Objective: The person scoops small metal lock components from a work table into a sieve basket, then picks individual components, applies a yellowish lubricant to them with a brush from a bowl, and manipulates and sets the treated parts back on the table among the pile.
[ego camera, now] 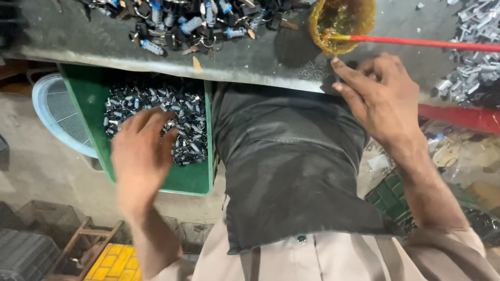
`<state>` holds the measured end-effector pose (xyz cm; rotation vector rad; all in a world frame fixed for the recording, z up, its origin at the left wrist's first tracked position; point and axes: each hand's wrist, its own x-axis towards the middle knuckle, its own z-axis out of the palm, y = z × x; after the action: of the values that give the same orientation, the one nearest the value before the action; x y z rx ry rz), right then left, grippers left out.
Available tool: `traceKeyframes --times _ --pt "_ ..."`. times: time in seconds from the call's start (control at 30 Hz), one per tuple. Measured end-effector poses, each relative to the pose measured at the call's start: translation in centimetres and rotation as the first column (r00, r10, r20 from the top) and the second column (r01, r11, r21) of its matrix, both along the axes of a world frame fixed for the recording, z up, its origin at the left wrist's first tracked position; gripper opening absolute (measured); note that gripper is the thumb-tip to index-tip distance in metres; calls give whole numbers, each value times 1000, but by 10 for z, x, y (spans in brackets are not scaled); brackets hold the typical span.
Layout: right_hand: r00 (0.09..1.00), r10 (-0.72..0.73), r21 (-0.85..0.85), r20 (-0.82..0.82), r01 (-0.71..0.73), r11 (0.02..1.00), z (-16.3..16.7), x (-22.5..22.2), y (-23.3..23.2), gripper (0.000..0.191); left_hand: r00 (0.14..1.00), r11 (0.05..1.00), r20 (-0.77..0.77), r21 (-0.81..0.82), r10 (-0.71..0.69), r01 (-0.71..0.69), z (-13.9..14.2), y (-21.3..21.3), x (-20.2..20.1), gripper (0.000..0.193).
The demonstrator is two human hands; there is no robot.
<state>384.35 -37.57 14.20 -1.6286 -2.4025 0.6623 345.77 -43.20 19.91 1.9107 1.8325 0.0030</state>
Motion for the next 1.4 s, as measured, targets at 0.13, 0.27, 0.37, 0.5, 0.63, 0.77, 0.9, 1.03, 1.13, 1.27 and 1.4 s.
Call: traceKeyframes --times 0.13,0.27,0.37,0.5,0.63,0.77,0.9,1.03,1.13,1.27,1.4 --pt "980 118 76 159 -131 988 3 4 4 47 975 958 219 271 30 -91 -17 38 63 15" --pt "979 122 47 165 -131 990 9 5 2 36 871 986 489 161 -41 -44 -40 48 122 12" --pt "995 -79 -144 -66 69 987 8 6 -7 13 720 997 694 50 9 -60 -52 44 149 11" --pt "928 -250 -264 -275 177 948 4 7 -23 17 552 972 805 -232 219 -47 -62 41 165 15" --pt "923 -227 -282 -312 138 950 4 -2 -29 17 400 949 869 -314 290 -6 -69 36 163 12" --pt "907 -191 -303 -375 75 950 4 -20 -24 17 391 957 880 -290 269 -6 -71 29 145 10" --pt "846 -213 -289 -488 74 954 -2 -38 -17 15 426 957 866 -292 264 0 -68 31 133 11" --pt "878 -174 -146 -446 121 982 -20 -55 -15 16 660 996 745 -65 93 -68 -77 39 131 13" --pt "917 -84 48 -390 112 993 -34 -64 -16 19 769 995 632 -19 91 -102 -89 46 132 15" --pt "937 -31 176 -347 98 979 -40 -72 -17 22 804 992 582 -35 120 -123 -94 54 139 16" --pt "908 -200 70 -367 241 968 -34 -77 -21 17 861 978 476 3 182 -209 -81 55 145 15"
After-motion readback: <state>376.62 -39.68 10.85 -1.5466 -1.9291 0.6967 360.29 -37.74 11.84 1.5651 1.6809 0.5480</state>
